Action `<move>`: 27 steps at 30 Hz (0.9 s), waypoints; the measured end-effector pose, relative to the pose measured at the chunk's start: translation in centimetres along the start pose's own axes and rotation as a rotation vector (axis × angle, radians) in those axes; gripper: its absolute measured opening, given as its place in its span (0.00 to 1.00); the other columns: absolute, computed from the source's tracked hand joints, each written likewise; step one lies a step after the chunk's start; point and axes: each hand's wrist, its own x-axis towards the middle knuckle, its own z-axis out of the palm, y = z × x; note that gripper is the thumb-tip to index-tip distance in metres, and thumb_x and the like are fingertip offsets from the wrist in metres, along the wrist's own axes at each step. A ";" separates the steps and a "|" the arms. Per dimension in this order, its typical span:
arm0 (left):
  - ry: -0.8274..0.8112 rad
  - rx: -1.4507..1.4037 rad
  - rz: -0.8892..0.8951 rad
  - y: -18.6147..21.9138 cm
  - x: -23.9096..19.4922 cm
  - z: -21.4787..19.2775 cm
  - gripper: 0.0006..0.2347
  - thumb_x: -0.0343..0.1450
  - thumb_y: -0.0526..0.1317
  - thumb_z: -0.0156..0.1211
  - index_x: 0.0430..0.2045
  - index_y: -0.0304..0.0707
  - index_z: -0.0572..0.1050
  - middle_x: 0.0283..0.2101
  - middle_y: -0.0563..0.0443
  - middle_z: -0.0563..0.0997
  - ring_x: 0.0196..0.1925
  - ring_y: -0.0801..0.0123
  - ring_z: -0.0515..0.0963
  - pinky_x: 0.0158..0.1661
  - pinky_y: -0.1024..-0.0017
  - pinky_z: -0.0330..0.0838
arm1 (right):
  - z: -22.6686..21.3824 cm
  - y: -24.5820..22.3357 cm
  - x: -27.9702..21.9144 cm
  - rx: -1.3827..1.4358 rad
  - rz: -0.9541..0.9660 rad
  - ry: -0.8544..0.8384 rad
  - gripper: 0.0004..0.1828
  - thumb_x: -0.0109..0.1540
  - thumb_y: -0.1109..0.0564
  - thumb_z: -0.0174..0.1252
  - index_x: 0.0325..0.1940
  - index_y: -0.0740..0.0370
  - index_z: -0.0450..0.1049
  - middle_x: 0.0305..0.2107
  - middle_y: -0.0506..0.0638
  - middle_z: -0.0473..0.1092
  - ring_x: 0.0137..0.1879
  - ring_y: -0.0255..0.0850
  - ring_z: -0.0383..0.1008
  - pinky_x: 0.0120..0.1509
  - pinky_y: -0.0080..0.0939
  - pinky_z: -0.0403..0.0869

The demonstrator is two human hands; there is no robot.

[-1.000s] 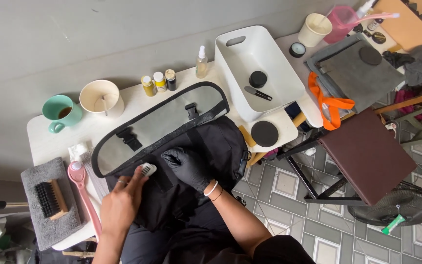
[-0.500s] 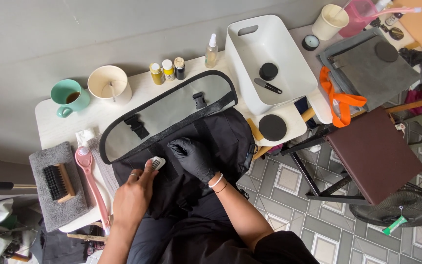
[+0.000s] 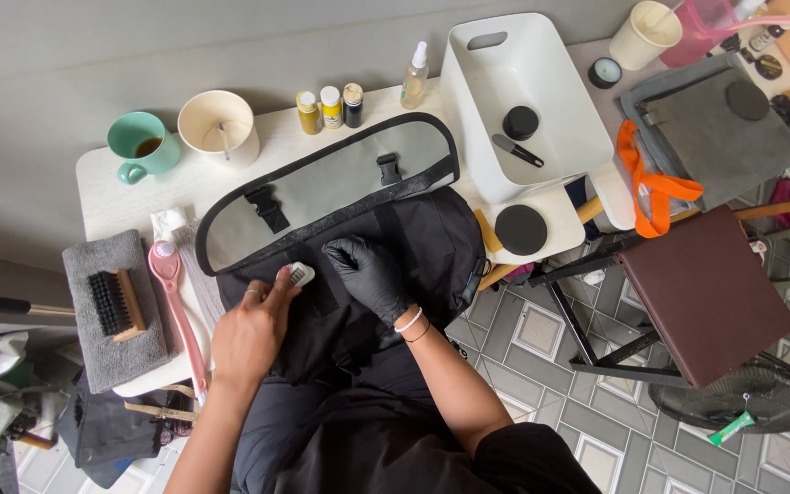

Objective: The person uses a small white brush to scrub the exterior and interior surfaces of a black bag placed on a table. They systematically clean the bag's fabric, including the flap and inner lining, while wearing black gloves.

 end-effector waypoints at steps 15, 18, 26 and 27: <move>-0.293 -0.198 0.058 0.5 -1.3 -4.0 0.16 0.75 0.55 0.51 0.53 0.61 0.80 0.27 0.53 0.80 0.22 0.54 0.85 0.22 0.58 0.80 | -0.4 -0.7 0.1 0.038 0.013 0.010 0.02 0.61 0.56 0.63 0.35 0.54 0.79 0.30 0.54 0.78 0.46 0.53 0.81 0.51 0.48 0.79; -0.338 -0.185 0.098 0.1 -1.2 -3.8 0.15 0.75 0.55 0.50 0.52 0.63 0.80 0.27 0.55 0.80 0.22 0.55 0.85 0.22 0.59 0.80 | -0.4 -0.7 0.1 0.052 0.027 0.002 0.02 0.61 0.56 0.63 0.35 0.53 0.79 0.31 0.54 0.78 0.47 0.52 0.81 0.52 0.47 0.79; -0.245 -0.176 0.169 1.3 0.6 -2.5 0.15 0.76 0.53 0.51 0.52 0.59 0.80 0.27 0.53 0.79 0.20 0.57 0.84 0.21 0.62 0.79 | 0.1 -0.4 0.1 0.058 0.028 0.023 0.01 0.60 0.57 0.63 0.35 0.53 0.79 0.31 0.53 0.78 0.45 0.52 0.81 0.50 0.46 0.79; -0.215 -0.161 0.168 1.8 0.8 -2.3 0.15 0.76 0.52 0.51 0.53 0.59 0.79 0.27 0.54 0.79 0.20 0.58 0.84 0.21 0.62 0.79 | 0.0 -0.4 0.0 0.078 0.039 0.023 0.01 0.60 0.57 0.63 0.35 0.53 0.79 0.31 0.54 0.78 0.45 0.52 0.81 0.50 0.47 0.79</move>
